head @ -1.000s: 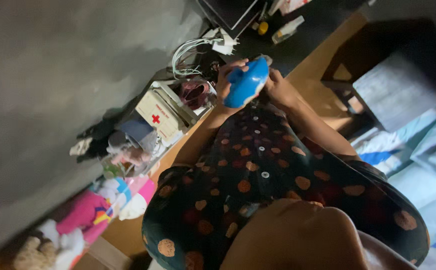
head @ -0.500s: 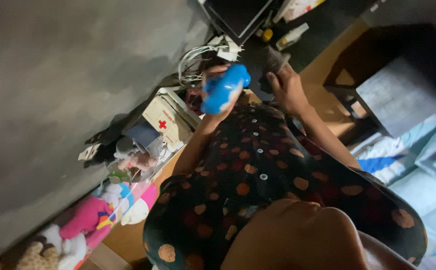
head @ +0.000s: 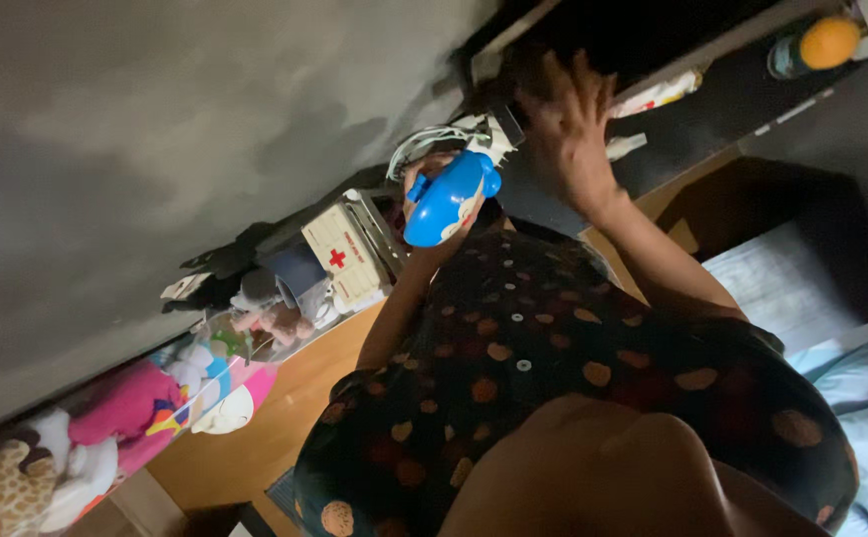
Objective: The person wipes a cluttered shelf surface with a cloth, then picks up and wipes two small figurines before placing them back on the shelf.
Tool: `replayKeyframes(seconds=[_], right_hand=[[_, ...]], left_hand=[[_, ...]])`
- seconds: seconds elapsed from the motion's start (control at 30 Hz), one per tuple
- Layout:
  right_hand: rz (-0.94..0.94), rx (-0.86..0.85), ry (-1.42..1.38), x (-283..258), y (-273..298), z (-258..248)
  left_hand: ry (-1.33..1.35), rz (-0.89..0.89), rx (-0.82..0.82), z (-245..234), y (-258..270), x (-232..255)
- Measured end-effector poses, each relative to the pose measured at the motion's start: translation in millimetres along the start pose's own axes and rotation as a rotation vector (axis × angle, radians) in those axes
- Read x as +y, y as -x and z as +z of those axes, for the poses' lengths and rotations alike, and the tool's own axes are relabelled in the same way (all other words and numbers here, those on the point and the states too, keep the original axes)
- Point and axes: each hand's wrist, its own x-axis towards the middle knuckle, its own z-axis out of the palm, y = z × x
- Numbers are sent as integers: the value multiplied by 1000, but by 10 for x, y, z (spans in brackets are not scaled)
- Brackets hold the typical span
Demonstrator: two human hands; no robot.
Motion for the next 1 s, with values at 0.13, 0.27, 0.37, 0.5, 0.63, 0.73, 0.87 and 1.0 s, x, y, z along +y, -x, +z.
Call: replayKeyframes(seconds=[0.13,0.27,0.37,0.5,0.63,0.73,0.87,1.0], right_hand=[[-26,-246,-188,61,-45,139],[-99,-190,-372,224,-275,491],[-99,-207,-424,380,-240,649],[27,-379,-214,573,19,808],[6,-308,33,868,212,1110],[47,-245,78,927,196,1111],[120,-132,-31,629,-162,834],[229,-96,102,391,-313,805]], left_hand=[[39,-74,-4,52,-105,-74],[62,-110,-37,108,-215,-135],[72,-118,-69,180,-252,-152],[76,-131,-104,205,-240,-166],[84,-127,-120,252,-317,-247],[89,-136,-134,264,-333,-292],[83,-136,-137,273,-355,-289],[88,-126,-136,319,-404,-235]])
